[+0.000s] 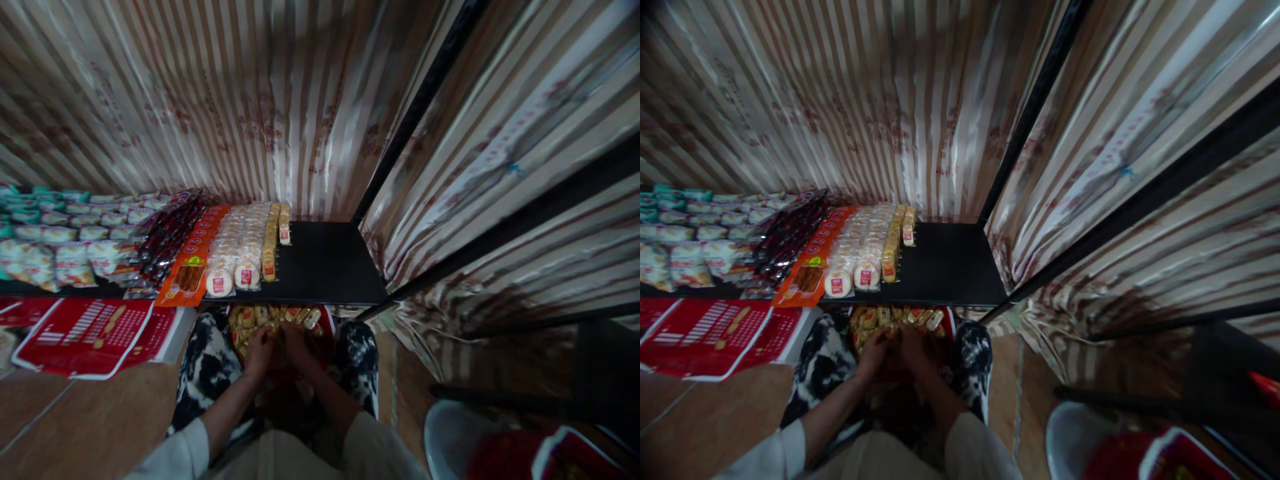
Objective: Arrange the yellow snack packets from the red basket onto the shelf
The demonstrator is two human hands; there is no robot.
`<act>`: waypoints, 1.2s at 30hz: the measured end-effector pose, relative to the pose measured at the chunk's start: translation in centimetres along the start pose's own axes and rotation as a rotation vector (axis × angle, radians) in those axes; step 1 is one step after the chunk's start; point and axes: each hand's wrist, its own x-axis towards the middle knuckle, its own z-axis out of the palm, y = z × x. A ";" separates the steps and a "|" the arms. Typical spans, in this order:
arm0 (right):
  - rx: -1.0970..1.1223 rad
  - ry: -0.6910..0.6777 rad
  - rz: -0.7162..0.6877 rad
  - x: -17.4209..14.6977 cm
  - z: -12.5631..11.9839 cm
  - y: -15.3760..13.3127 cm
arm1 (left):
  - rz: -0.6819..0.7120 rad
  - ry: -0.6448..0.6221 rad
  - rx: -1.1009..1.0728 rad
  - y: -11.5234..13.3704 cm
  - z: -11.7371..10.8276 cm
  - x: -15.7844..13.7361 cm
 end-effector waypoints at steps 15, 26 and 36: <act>0.453 0.211 0.019 2.1 -8.4 -2.9 | 0.279 -0.037 -0.308 9.7 0.2 -1.3; 0.466 0.320 -0.006 8.6 -11.1 -2.0 | 0.244 0.028 -0.177 14.4 2.1 2.5; 0.261 0.464 0.007 16.4 -11.2 -1.8 | 0.213 -0.038 -0.316 16.7 4.4 7.8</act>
